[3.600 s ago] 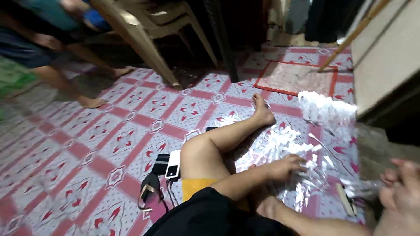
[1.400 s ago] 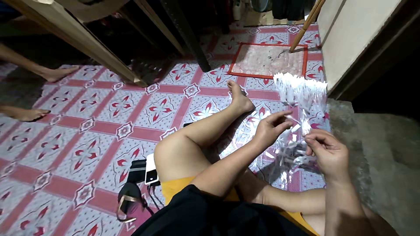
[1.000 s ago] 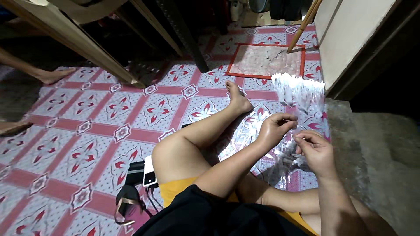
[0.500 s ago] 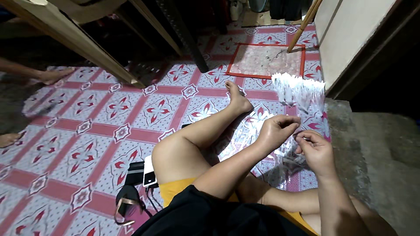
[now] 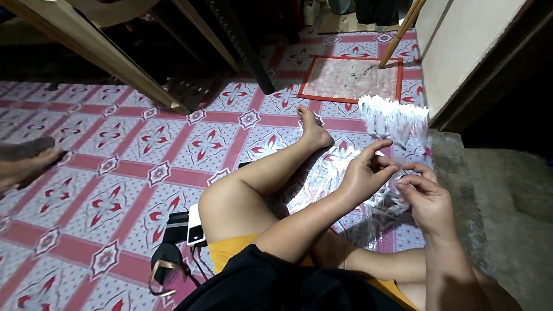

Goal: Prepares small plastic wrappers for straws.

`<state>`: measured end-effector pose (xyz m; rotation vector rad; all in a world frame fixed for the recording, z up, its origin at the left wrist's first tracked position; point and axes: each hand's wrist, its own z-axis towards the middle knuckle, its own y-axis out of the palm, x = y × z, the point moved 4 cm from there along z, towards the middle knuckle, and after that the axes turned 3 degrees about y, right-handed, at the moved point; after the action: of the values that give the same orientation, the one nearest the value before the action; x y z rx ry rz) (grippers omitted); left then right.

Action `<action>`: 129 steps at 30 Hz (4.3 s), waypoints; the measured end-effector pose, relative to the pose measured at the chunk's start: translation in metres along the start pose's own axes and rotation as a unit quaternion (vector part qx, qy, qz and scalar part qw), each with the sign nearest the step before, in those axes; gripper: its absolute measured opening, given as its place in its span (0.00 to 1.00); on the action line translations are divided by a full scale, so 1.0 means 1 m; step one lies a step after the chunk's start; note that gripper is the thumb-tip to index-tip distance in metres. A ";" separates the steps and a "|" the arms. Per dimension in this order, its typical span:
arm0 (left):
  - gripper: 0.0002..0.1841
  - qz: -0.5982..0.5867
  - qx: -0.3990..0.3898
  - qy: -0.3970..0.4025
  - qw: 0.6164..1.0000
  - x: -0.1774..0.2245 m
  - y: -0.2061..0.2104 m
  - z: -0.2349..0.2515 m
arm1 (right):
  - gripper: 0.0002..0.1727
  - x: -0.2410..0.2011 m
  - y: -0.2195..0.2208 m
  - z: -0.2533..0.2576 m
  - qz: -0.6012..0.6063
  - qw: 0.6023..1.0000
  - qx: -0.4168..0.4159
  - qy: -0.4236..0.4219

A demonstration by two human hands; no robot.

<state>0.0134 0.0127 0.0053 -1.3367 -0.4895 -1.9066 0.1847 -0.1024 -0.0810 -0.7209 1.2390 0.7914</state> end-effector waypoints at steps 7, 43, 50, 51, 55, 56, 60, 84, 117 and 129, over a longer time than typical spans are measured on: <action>0.34 0.006 -0.027 0.020 0.999 -0.024 0.021 -0.005 | 0.09 0.005 -0.005 0.001 0.066 0.995 -0.001 -0.076; 0.40 0.061 -0.051 0.065 0.995 -0.056 0.044 -0.015 | 0.12 0.022 -0.004 0.003 0.120 0.984 0.017 -0.129; 0.40 0.126 -0.066 0.091 0.986 -0.053 0.039 -0.019 | 0.19 0.022 0.001 0.001 0.125 0.991 -0.013 -0.039; 0.40 0.130 -0.065 0.098 0.985 -0.052 0.039 -0.019 | 0.16 0.023 0.001 0.001 0.127 0.991 -0.011 -0.047; 0.39 0.148 -0.048 0.100 0.983 -0.031 0.033 -0.018 | 0.11 0.013 0.004 -0.003 0.089 0.991 0.011 -0.099; 0.40 0.151 -0.042 0.091 0.984 -0.024 0.031 -0.018 | 0.11 0.008 0.005 -0.005 0.078 0.991 0.013 -0.111; 0.40 0.210 -0.084 0.014 0.974 -0.020 0.032 -0.020 | 0.10 -0.002 -0.003 -0.007 0.069 0.988 0.012 -0.137; 0.13 0.296 -0.428 -0.038 0.853 -0.125 0.041 -0.050 | 0.08 -0.050 -0.053 -0.007 0.097 0.981 0.117 -0.120; 0.11 0.450 -0.340 0.085 0.821 -0.253 -0.024 -0.121 | 0.04 -0.092 0.015 -0.019 -0.096 0.993 0.062 -0.020; 0.11 -0.007 0.004 -0.078 0.997 -0.030 -0.020 -0.009 | 0.10 0.003 -0.001 -0.006 -0.045 0.997 -0.060 -0.015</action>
<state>-0.0022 0.0308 -0.0235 -1.4867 -0.5844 -1.8174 0.1833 -0.1076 -0.0846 -0.8532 1.1318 0.8038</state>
